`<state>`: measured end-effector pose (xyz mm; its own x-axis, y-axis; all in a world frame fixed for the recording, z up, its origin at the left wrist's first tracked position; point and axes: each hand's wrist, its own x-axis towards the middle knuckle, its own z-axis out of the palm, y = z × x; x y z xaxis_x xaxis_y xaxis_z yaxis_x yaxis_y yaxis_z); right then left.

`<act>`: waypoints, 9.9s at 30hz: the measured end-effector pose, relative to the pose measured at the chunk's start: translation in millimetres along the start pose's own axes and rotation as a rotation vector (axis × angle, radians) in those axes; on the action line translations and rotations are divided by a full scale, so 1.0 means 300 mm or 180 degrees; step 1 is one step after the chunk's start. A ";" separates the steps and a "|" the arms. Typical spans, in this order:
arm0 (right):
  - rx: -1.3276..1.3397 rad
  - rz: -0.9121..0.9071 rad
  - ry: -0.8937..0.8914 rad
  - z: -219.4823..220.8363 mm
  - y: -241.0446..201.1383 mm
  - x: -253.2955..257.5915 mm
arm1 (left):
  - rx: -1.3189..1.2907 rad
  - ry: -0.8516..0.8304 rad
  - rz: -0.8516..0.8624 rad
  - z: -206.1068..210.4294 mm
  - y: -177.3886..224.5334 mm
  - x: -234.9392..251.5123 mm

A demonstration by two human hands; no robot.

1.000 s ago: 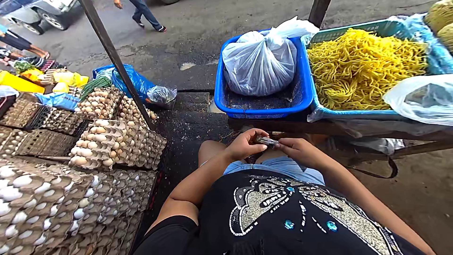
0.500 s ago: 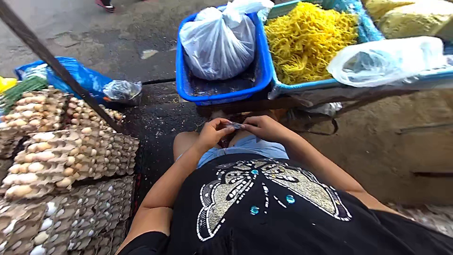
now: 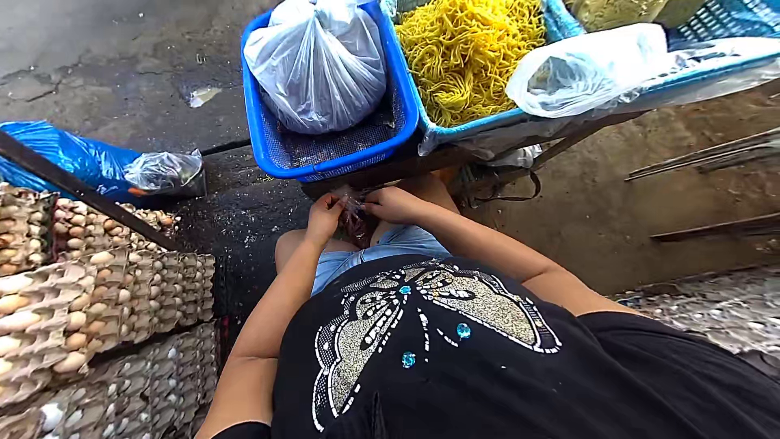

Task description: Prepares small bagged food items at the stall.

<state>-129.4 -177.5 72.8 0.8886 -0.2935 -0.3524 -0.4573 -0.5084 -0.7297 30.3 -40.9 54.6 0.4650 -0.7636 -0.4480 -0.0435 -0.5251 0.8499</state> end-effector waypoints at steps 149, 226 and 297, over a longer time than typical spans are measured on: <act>-0.0106 -0.0783 0.0310 -0.061 -0.164 0.048 | 0.2300 -0.0197 -0.0591 -0.247 0.094 -0.030; -0.0180 -0.0476 0.1568 -0.367 -0.138 0.178 | 0.5286 0.0561 0.0154 -0.276 0.464 0.480; 0.0886 -0.2021 0.1914 -0.126 -0.135 -0.135 | -0.0130 -0.0365 0.1237 -0.107 0.100 -0.131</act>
<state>-148.2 -175.5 138.8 0.7666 -0.4371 0.4704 0.2050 -0.5276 -0.8244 39.0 -14.7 106.5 0.3193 -0.9404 -0.1172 -0.1603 -0.1755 0.9713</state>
